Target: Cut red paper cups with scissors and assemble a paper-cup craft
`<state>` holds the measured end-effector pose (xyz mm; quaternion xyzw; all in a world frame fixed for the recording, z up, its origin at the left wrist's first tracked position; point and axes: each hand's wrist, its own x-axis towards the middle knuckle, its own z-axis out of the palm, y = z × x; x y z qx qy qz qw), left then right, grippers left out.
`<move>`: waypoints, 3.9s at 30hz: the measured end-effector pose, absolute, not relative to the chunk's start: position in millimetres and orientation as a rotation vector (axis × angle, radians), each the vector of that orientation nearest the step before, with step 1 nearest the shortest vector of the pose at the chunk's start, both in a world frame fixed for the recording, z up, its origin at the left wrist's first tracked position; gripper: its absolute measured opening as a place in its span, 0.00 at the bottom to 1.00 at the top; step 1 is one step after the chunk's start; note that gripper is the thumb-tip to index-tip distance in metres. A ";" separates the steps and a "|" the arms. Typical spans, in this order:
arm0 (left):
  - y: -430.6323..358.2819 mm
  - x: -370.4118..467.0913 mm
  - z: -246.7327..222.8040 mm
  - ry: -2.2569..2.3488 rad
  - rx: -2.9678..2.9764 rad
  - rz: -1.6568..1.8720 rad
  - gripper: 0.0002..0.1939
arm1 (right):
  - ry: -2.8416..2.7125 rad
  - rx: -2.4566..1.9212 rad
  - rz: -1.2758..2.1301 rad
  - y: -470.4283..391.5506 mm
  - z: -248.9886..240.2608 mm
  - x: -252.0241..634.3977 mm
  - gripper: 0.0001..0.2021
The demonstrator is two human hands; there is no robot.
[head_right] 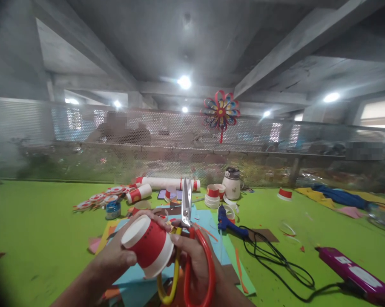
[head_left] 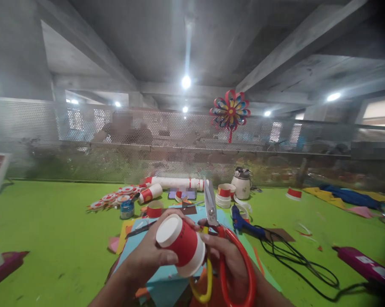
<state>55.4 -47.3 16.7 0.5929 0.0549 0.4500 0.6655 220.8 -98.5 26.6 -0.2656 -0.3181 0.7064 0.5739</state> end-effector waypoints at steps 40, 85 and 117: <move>-39.9 74.6 7.4 0.375 0.989 1.326 0.23 | -1.229 -0.877 0.781 -97.6 18.9 218.2 0.13; -28.1 63.4 10.4 0.218 0.795 1.409 0.19 | -2.016 -1.284 0.541 -109.7 19.9 245.4 0.18; -26.3 66.8 2.6 0.218 0.907 1.357 0.18 | -1.974 -1.241 0.620 -103.8 8.6 245.4 0.22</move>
